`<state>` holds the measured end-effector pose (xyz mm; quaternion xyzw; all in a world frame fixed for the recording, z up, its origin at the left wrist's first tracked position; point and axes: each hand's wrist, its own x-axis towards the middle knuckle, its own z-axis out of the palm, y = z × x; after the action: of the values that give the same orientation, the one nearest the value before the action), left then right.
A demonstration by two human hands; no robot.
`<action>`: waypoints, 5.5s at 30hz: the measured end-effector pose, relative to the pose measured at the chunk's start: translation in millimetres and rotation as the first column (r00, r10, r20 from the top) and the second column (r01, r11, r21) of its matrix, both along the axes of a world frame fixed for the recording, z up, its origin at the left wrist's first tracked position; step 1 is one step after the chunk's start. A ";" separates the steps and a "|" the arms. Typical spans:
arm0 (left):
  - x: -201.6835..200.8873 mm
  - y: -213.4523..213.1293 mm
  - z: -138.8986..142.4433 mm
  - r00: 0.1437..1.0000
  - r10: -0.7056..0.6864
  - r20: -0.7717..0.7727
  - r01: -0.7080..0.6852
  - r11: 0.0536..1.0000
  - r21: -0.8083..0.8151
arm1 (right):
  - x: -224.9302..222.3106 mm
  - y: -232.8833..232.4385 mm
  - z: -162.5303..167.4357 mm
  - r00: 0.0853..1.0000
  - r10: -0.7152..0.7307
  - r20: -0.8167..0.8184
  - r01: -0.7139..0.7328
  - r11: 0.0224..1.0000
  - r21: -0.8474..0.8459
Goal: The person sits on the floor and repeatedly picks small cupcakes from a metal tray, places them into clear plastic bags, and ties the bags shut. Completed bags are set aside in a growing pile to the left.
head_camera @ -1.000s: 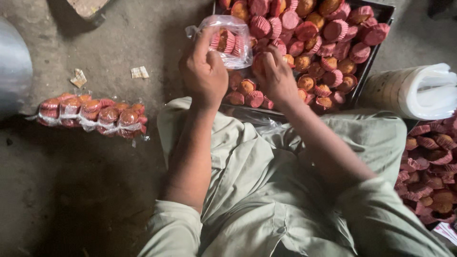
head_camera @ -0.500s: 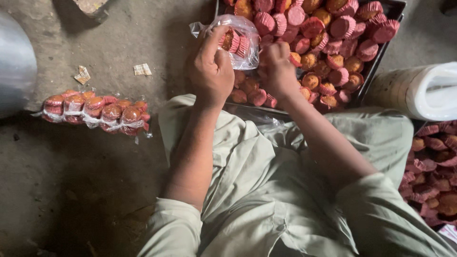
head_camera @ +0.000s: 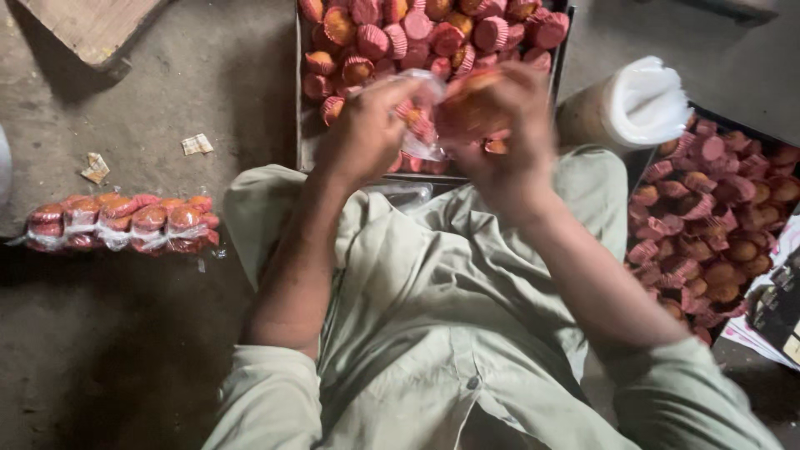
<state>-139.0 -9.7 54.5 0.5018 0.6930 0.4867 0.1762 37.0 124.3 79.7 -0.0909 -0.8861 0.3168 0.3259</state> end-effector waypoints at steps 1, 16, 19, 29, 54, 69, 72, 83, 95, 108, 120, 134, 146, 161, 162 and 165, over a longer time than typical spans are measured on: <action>7.6 1.7 6.3 0.997 -0.065 0.051 0.067 0.998 -0.020 | -0.5 -2.0 4.0 1.000 0.024 -0.003 -0.023 0.978 0.208; 89.9 54.1 39.7 0.971 -0.169 -0.167 0.157 0.984 -0.085 | 34.1 29.4 4.2 0.819 0.093 0.566 -0.219 0.963 0.159; 94.8 70.9 38.8 0.974 -0.224 -0.044 0.212 0.957 -0.197 | 59.9 43.3 -5.1 0.788 0.111 0.606 -0.221 0.969 0.110; 300.5 108.8 6.1 0.951 -0.078 -0.298 0.097 0.994 0.052 | 205.8 23.5 -69.7 0.804 0.092 0.588 0.212 0.878 -0.428; 339.0 91.1 -9.4 0.926 -0.273 -0.262 0.289 0.957 0.027 | 286.2 3.3 -182.1 0.821 -0.094 0.564 0.450 0.715 -0.535; 330.9 75.8 -6.3 0.924 -0.355 -0.139 0.378 0.902 0.207 | 288.9 -44.6 -69.4 0.797 -0.346 0.496 0.463 0.876 -0.132; 332.4 77.1 1.1 0.899 -0.395 -0.190 0.424 0.892 0.154 | 289.1 -50.1 -65.6 0.801 -0.361 0.479 0.529 0.800 -0.283; 344.8 69.7 1.0 0.900 -0.330 -0.286 0.374 0.920 0.115 | 327.8 -57.9 -141.8 0.730 -0.515 0.448 0.667 0.680 -0.305; 339.0 69.5 0.1 0.928 -0.307 -0.211 0.342 0.927 0.154 | 294.7 -43.6 -70.8 0.853 -0.290 0.434 0.480 0.764 -0.432; 276.0 108.3 34.7 0.446 -0.776 -0.446 0.742 0.599 -0.300 | 322.6 -42.6 -20.8 0.783 -0.239 0.574 0.129 0.965 0.226; 209.0 66.3 -13.5 0.863 -0.456 -0.217 0.438 0.890 -0.128 | 276.4 -15.8 -54.9 0.884 -0.296 0.363 0.408 0.867 -0.287; 231.7 -131.6 -50.9 0.621 0.233 0.749 0.238 0.854 -0.463 | 201.4 -53.0 -31.4 0.851 0.518 -0.086 0.224 -0.506 -0.833; 235.5 8.9 -57.6 0.921 -0.010 -0.389 -0.116 0.947 -0.299 | 187.0 -44.9 -52.8 0.941 -0.141 0.309 0.189 0.973 -0.131; 275.8 91.6 -74.5 0.847 -0.377 -0.375 0.348 0.926 -0.145 | 269.6 24.3 -90.9 0.729 -0.640 0.244 0.409 0.122 -0.904; 275.2 90.9 -74.9 0.828 -0.388 -0.405 0.346 0.922 -0.176 | 271.0 24.3 -91.0 0.772 -0.587 0.243 0.516 0.357 -0.779; 268.4 89.2 -76.9 0.778 -0.413 -0.474 0.339 0.911 -0.236 | 274.5 21.3 -82.3 0.848 -0.385 0.365 0.514 0.767 -0.384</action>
<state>129.4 79.5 -22.5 0.7280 0.6318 0.2412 0.1129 311.5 145.5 -2.6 -0.4195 -0.7696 0.4177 0.2392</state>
